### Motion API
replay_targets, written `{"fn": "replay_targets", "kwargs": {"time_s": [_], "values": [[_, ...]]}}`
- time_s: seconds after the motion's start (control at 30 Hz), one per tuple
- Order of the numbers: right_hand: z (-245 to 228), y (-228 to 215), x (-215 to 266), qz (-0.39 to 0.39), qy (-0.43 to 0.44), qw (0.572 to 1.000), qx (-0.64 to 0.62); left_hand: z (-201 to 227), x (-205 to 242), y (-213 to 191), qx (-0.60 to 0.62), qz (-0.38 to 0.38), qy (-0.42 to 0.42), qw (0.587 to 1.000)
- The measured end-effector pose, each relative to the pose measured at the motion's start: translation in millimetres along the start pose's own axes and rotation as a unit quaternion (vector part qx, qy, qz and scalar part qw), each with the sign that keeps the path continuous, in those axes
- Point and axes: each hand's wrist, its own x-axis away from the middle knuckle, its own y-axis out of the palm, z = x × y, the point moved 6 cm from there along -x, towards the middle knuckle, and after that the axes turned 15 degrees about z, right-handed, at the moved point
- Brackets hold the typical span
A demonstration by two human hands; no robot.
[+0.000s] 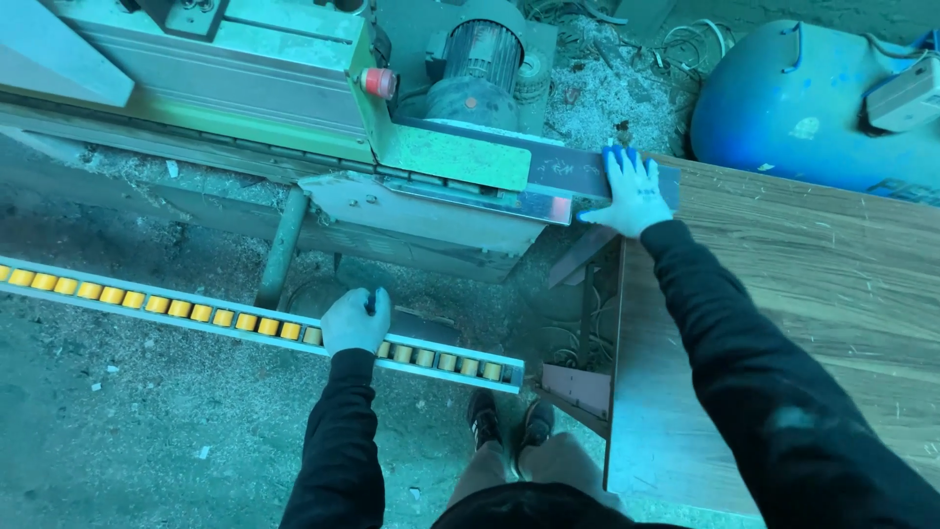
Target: Feeding wooden boards into an edge banding machine and retrieving them from the output side for stacking.
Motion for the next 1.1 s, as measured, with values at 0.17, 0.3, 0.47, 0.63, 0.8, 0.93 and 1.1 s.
{"fn": "replay_targets", "kwargs": {"time_s": [0.17,0.3,0.47,0.63,0.8,0.93,1.1], "values": [[93,46,-16,-0.214,-0.006,0.968,0.130,0,0,-2,-0.006,0.009,-0.006,1.000],[81,-41,44,-0.203,0.042,0.969,0.135,1,-4,-4,-0.003,0.006,0.000,1.000],[76,-140,185,-0.176,0.269,0.947,0.013,0,-2,5,-0.038,0.001,0.000,0.999],[79,-203,339,-0.131,0.436,0.890,-0.021,84,78,2,0.079,0.167,0.137,0.973],[48,-242,434,-0.075,0.459,0.885,0.001,300,268,-96,0.289,0.118,0.221,0.924],[-19,-259,451,-0.032,0.282,0.959,0.027,412,392,-132,0.313,0.041,0.482,0.817],[-103,-265,465,0.007,0.001,0.999,-0.046,267,283,-176,0.067,0.073,0.493,0.864]]}}
